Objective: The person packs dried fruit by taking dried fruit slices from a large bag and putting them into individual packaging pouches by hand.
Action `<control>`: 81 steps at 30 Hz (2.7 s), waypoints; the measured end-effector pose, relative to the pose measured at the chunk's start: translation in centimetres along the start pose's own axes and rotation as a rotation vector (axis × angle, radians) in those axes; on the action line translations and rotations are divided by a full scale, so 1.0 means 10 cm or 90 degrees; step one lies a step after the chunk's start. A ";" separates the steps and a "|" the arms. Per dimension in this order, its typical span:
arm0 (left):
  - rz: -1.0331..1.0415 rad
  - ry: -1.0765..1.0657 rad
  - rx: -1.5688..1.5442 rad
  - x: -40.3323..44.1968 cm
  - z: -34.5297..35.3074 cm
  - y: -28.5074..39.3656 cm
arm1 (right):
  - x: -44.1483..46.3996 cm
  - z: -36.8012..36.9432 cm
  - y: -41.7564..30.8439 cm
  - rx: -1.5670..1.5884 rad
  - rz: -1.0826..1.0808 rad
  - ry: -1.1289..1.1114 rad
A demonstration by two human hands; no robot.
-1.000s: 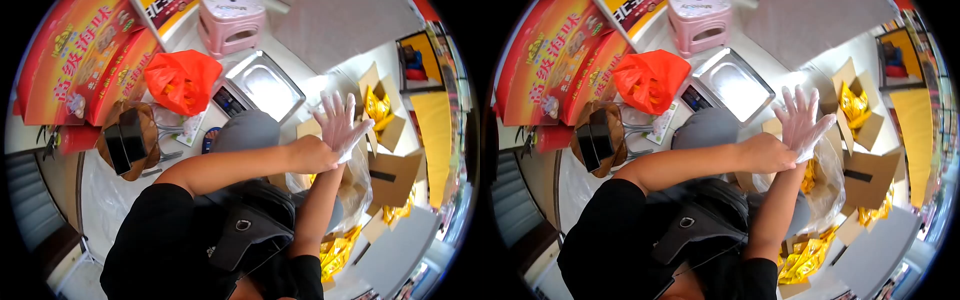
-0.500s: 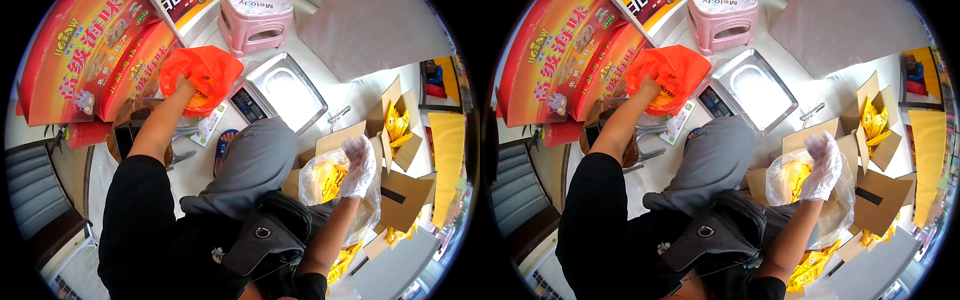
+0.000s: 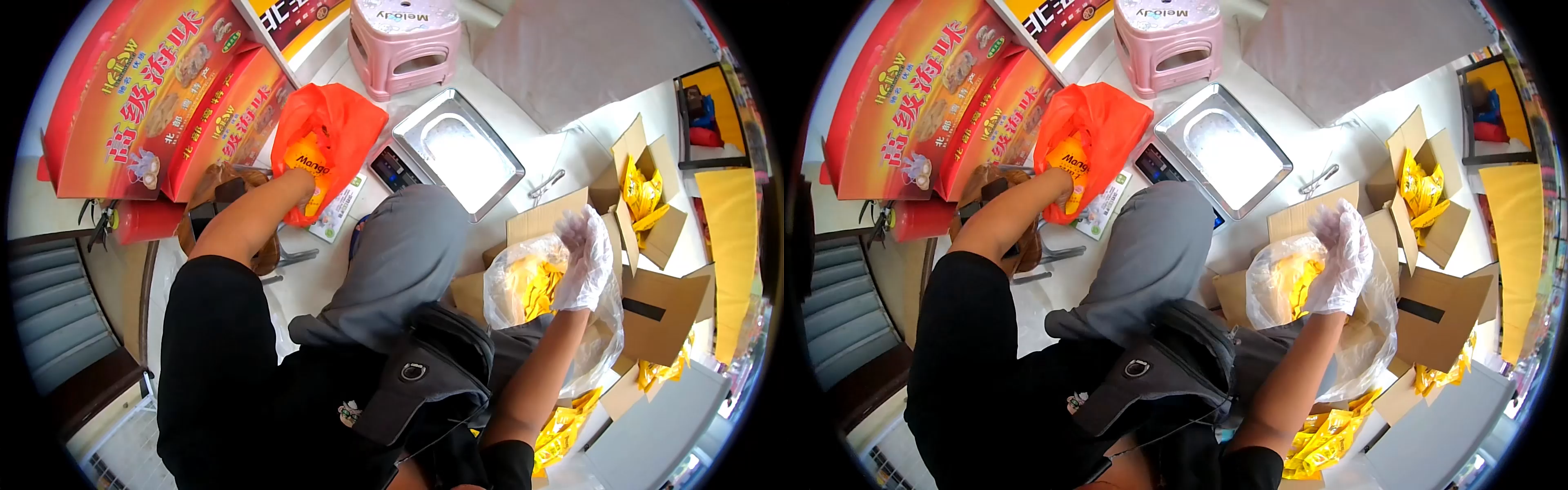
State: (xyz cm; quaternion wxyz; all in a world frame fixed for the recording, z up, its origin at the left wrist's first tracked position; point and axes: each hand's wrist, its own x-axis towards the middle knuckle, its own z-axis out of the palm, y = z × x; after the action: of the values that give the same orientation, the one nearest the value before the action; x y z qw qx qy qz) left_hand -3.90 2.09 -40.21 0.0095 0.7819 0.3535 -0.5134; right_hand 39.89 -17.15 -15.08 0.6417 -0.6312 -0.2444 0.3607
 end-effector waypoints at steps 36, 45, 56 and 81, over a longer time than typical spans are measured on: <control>-0.197 1.341 -0.295 -1.94 -3.20 0.06 | -0.21 0.35 0.19 -0.015 -0.148 -0.019; 0.297 0.406 -1.021 -1.61 -3.25 1.70 | -0.26 0.03 0.49 -0.507 -0.273 0.016; 0.513 0.350 -0.949 -1.46 -3.39 1.92 | -0.12 -0.52 0.32 -0.178 0.096 -0.251; 0.167 0.641 -0.665 -1.17 -3.21 2.26 | 0.06 -0.45 0.47 -0.742 0.129 -0.034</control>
State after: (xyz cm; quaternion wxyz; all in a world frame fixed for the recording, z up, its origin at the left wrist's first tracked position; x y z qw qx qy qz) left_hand 31.79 -9.08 -23.41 0.2784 0.8523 0.4173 0.1481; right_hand 43.02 -19.85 -20.16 0.1451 -0.8906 -0.3565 0.2423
